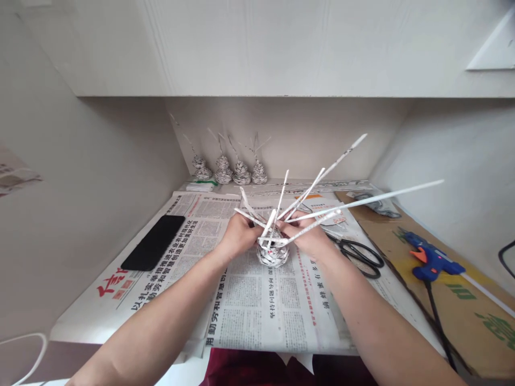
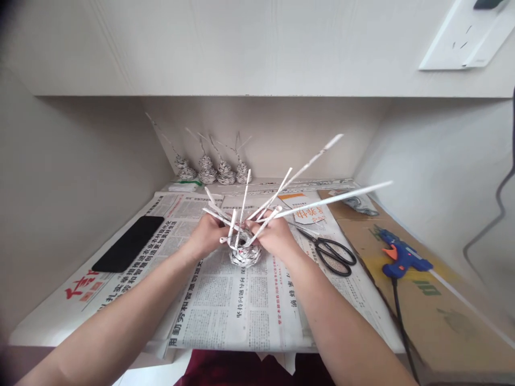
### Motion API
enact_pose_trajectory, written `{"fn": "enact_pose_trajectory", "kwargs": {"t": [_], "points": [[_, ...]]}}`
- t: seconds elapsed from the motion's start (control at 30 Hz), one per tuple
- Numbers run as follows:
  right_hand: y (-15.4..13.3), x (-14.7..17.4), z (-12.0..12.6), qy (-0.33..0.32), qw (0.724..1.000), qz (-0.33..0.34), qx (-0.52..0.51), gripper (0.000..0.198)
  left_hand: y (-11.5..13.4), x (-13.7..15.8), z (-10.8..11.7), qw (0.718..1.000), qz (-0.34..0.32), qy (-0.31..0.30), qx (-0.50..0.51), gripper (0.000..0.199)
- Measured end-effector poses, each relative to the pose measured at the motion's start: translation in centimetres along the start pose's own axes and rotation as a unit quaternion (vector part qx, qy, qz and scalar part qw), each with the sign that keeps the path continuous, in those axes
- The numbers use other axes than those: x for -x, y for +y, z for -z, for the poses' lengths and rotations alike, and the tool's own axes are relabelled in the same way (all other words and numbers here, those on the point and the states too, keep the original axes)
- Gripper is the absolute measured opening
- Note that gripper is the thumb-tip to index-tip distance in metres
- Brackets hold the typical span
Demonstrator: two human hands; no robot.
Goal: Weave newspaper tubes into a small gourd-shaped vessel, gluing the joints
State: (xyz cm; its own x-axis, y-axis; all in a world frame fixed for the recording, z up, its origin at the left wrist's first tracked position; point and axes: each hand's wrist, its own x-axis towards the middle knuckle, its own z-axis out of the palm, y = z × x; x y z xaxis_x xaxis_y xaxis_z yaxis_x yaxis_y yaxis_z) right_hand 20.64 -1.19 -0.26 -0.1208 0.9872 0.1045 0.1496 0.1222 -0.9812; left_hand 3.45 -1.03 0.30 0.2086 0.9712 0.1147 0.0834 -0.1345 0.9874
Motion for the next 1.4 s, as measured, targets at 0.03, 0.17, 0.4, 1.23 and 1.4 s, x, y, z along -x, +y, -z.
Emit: {"fn": "enact_pose_trajectory", "kwargs": {"t": [0.03, 0.17, 0.4, 1.23, 1.4], "points": [[0.2, -0.1, 0.1, 0.003, 1.000, -0.007, -0.005, 0.018, 0.1, 0.1, -0.1, 1.000, -0.006, 0.004, -0.006, 0.011], [0.5, -0.2, 0.2, 0.018, 0.999, 0.022, 0.032, 0.018, 0.3, 0.2, -0.4, 1.000, -0.011, 0.012, -0.023, 0.015], [-1.0, 0.5, -0.2, 0.018, 0.996, 0.039, 0.079, 0.010, -0.3, 0.1, -0.4, 1.000, 0.006, 0.022, -0.009, 0.015], [-0.6, 0.0, -0.6, 0.077, 0.989, -0.018, -0.123, 0.025, 0.3, -0.2, -0.2, 0.997, -0.035, 0.060, -0.041, 0.012], [-0.5, 0.3, -0.5, 0.058, 0.998, 0.036, 0.001, 0.019, 0.4, -0.2, -0.3, 0.996, -0.047, 0.059, -0.054, 0.010]]}}
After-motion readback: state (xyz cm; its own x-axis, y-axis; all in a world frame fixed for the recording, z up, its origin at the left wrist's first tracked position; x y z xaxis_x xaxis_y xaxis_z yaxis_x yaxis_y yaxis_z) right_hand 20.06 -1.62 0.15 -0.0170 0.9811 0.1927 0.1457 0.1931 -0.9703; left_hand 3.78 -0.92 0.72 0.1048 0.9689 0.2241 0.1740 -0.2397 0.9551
